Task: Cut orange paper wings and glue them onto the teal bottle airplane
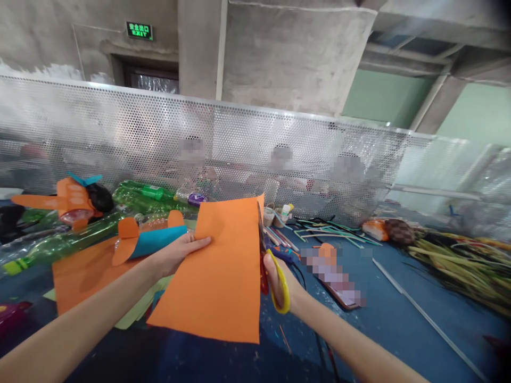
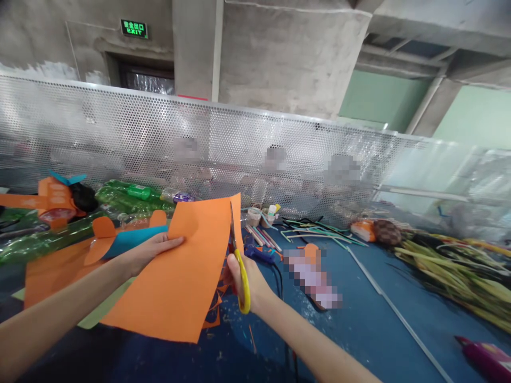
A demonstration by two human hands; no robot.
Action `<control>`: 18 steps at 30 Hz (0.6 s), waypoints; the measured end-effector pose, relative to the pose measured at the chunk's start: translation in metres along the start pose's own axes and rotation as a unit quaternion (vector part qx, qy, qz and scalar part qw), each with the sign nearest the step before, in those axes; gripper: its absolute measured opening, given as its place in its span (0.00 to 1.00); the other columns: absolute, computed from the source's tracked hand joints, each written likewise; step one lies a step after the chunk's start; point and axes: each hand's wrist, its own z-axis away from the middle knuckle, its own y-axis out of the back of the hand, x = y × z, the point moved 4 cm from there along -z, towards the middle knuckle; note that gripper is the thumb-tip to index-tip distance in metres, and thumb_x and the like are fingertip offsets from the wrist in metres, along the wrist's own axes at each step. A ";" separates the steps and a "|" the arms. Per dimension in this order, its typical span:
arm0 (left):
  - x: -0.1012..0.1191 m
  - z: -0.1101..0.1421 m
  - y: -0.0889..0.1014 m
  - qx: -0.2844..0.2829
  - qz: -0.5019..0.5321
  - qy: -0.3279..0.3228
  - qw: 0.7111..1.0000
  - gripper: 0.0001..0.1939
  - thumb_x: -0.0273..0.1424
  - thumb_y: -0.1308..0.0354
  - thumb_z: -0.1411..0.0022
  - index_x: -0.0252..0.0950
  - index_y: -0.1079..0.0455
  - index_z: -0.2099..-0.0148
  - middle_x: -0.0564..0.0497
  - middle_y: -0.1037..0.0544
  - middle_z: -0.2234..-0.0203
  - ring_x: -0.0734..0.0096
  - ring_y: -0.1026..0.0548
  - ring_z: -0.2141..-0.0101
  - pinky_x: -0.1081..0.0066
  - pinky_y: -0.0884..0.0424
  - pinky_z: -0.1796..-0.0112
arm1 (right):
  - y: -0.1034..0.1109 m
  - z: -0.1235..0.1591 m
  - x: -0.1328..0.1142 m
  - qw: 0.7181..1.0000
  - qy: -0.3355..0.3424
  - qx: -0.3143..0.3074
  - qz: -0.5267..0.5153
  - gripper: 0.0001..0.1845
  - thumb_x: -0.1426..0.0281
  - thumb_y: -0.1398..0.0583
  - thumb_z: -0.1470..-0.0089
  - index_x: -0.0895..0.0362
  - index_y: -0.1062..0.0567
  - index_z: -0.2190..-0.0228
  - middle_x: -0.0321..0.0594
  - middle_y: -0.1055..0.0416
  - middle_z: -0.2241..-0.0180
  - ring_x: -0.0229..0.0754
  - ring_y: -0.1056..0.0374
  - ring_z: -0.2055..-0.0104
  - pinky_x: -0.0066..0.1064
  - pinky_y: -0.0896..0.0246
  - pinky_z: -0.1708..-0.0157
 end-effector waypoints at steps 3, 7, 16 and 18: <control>0.001 0.000 -0.001 0.004 0.003 -0.009 1.000 0.19 0.34 0.38 0.44 0.31 0.29 0.51 0.40 0.22 0.59 0.57 0.23 0.61 0.63 0.27 0.59 | 0.001 0.001 0.003 1.000 -0.012 0.005 -0.002 0.32 0.44 0.62 0.44 0.54 0.38 0.82 0.33 0.40 0.88 0.36 0.42 0.85 0.27 0.47 0.84; 0.001 -0.001 -0.002 0.014 0.002 -0.016 1.000 0.18 0.35 0.38 0.45 0.31 0.28 0.54 0.41 0.21 0.62 0.60 0.22 0.65 0.66 0.26 0.63 | 0.005 0.002 -0.003 1.000 -0.009 0.015 0.022 0.29 0.48 0.59 0.42 0.55 0.37 0.80 0.32 0.41 0.87 0.35 0.41 0.86 0.25 0.48 0.84; -0.001 -0.001 -0.004 0.046 0.012 -0.025 0.999 0.17 0.36 0.36 0.47 0.31 0.26 0.57 0.42 0.20 0.66 0.62 0.21 0.69 0.68 0.26 0.66 | 0.005 0.000 -0.007 0.999 0.002 0.010 0.045 0.27 0.53 0.59 0.40 0.56 0.31 0.72 0.36 0.33 0.81 0.39 0.35 0.80 0.27 0.40 0.79; -0.001 -0.001 -0.004 0.057 0.015 -0.022 0.998 0.18 0.36 0.35 0.48 0.30 0.26 0.57 0.42 0.20 0.66 0.61 0.21 0.68 0.67 0.25 0.66 | 0.004 0.000 -0.007 0.999 0.008 0.005 0.050 0.29 0.54 0.61 0.39 0.56 0.29 0.71 0.37 0.33 0.82 0.41 0.33 0.79 0.28 0.38 0.78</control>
